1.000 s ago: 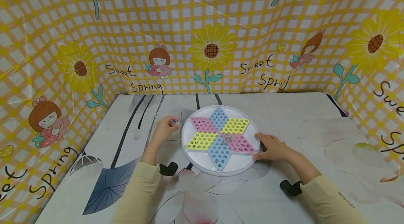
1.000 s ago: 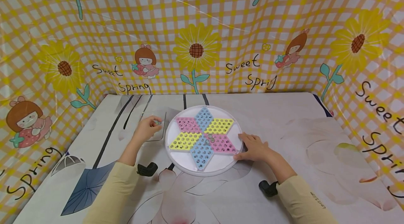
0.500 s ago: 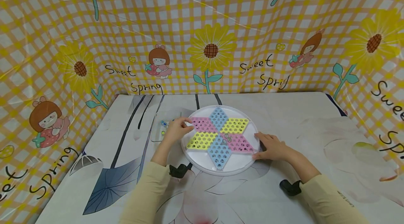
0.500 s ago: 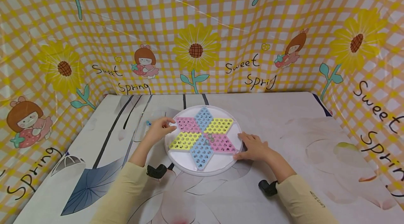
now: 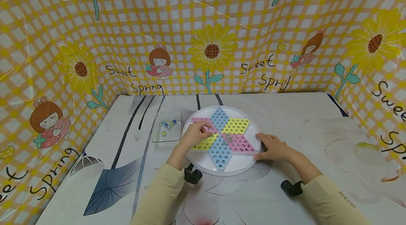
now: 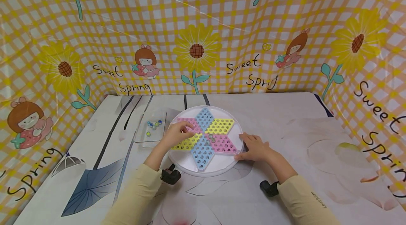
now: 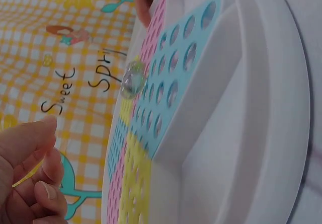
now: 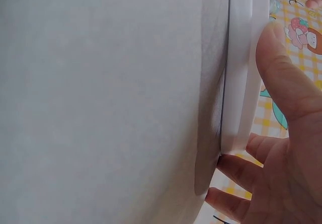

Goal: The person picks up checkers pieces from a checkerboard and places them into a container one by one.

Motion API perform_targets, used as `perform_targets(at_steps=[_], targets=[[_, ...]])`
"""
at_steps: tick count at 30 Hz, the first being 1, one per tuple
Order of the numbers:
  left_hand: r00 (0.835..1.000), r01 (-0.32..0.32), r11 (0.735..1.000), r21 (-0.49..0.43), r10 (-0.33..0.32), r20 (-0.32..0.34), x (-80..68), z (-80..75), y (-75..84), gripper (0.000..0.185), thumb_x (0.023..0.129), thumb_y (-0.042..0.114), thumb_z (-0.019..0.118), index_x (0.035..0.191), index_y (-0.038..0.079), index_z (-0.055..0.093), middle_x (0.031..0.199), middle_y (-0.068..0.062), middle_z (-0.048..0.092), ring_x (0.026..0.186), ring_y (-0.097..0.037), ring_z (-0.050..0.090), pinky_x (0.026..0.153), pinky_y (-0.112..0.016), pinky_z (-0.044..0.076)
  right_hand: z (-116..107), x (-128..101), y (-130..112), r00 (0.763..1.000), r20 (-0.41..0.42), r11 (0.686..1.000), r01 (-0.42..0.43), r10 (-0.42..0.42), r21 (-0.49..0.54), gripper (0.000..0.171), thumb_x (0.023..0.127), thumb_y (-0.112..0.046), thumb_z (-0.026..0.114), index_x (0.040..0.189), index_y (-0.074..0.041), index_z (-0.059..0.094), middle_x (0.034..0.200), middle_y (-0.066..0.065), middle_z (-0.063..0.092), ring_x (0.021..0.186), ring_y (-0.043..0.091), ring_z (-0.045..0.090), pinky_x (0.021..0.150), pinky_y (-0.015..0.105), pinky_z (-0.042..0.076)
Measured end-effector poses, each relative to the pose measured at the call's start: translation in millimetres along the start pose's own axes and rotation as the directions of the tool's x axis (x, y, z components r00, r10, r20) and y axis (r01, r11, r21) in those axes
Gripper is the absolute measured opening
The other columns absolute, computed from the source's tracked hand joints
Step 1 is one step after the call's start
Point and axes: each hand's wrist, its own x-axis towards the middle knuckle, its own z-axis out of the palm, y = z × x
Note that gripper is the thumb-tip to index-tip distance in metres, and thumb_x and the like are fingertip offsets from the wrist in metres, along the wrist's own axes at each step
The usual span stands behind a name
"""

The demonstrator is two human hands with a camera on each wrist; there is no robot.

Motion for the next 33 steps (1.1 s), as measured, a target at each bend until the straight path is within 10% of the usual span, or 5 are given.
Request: perform_targets(at_steps=[33], targets=[[0.995, 0.051, 0.989, 0.139, -0.062, 0.076, 7.5, 52.8, 13.1, 0.018, 0.080, 0.027, 0.070, 0.095, 0.018, 0.065, 0.075, 0.006, 0.057, 0.063, -0.007, 0.048, 0.054, -0.020, 0.036, 0.1, 0.6, 1.7, 1.000, 0.004, 1.000, 0.000, 0.000, 0.003, 0.098, 0.071, -0.055, 0.068, 0.137, 0.005, 0.028, 0.139, 0.033, 0.026, 0.122, 0.056, 0.021, 0.084, 0.079, 0.014]])
